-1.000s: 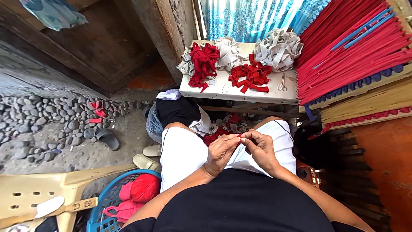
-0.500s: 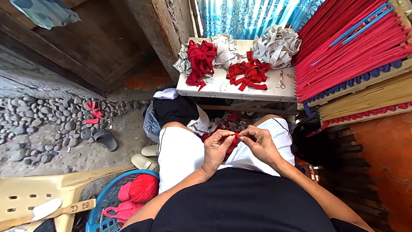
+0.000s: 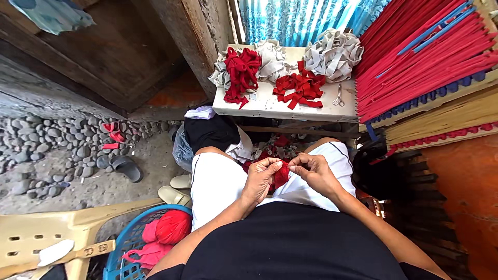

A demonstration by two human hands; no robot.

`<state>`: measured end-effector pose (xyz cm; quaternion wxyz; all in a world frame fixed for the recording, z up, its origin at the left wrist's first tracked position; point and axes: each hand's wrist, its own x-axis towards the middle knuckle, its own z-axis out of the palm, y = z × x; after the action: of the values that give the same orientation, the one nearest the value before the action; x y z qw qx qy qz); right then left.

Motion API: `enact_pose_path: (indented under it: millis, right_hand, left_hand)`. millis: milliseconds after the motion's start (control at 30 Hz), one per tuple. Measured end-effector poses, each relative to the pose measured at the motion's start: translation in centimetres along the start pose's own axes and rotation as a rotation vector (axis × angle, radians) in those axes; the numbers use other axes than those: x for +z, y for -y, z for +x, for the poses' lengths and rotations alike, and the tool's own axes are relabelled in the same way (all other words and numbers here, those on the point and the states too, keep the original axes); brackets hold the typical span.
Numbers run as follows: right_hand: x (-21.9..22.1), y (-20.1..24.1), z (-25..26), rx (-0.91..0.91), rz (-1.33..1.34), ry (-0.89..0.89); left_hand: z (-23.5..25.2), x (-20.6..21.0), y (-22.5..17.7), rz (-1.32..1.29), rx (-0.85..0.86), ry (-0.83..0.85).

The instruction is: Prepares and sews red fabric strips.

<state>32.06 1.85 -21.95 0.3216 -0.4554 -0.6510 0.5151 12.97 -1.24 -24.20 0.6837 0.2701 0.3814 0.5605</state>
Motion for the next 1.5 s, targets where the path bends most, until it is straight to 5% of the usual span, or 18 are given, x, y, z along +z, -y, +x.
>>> enact_pose_path:
  millis: [767,1100,1500]
  right_hand:
    - [0.4,-0.7,0.0,0.050,0.137,0.046]
    - [2.3,-1.0,1.1,0.054,0.216,-0.058]
    - [3.6,4.9,4.2,-0.381,-0.003,-0.194]
  left_hand:
    - [-0.1,-0.1,-0.3,-0.017,-0.099,0.015]
    - [0.5,-0.6,1.0,0.240,0.127,-0.114]
    - [1.5,-0.1,-5.0,0.608,0.451,-0.051]
